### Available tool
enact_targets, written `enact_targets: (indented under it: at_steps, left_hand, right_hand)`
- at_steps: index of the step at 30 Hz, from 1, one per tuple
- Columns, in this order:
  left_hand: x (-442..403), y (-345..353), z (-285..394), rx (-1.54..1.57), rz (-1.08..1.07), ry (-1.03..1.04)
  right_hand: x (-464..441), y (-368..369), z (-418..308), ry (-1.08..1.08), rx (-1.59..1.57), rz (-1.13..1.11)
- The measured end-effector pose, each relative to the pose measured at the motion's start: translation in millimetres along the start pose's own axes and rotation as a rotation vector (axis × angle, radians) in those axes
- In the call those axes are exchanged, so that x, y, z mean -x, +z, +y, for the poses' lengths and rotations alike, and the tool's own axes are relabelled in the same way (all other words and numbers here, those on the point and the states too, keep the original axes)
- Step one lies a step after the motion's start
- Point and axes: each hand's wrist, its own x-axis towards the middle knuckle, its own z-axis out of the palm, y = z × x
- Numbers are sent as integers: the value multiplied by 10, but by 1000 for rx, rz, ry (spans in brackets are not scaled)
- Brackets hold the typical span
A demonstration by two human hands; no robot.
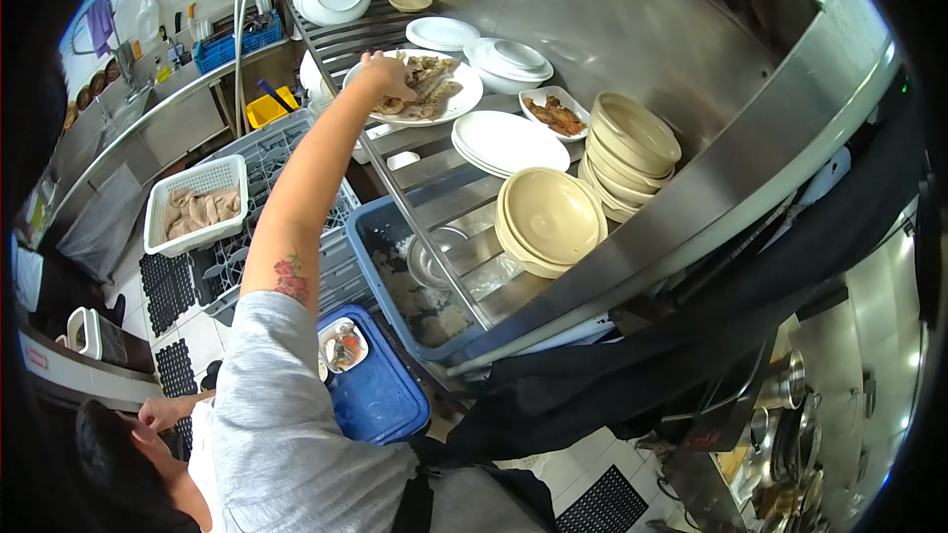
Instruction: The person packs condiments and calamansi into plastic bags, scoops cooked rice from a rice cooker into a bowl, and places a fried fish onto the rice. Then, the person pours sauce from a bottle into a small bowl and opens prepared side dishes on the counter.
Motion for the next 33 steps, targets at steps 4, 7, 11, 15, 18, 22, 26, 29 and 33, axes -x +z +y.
enact_targets:
  at_steps: [4, 7, 11, 15, 18, 22, 26, 29, 33]
  left_hand:
    - [-78, 57, -291, 200, -46, -21]
    - [-75, 126, -414, 340, -38, 14]
    - [-66, 165, -492, 552, 2, 110]
    - [17, 53, -407, 768, 19, 89]
    - [148, -100, -314, 933, 5, 44]
    - [136, -119, -164, 1243, 115, 68]
    - [-20, -70, 32, 1585, 448, 73]
    - [91, -272, 175, 1721, 884, -75]
    - [770, -260, -71, 1385, 1023, -165]
  right_hand:
    - [37, -53, -162, 493, -437, 25]
    - [51, -113, -274, 595, -486, 37]
    - [83, -148, -380, 662, -496, 49]
    - [144, -153, -502, 697, -483, 60]
    - [-10, -134, -227, 740, -521, 15]
    - [-149, -55, -267, 690, -585, 27]
    - [-19, -173, -912, 369, -101, 7]
    - [221, -101, -988, 383, -317, 93]
    - [678, 42, -915, 438, -495, 264]
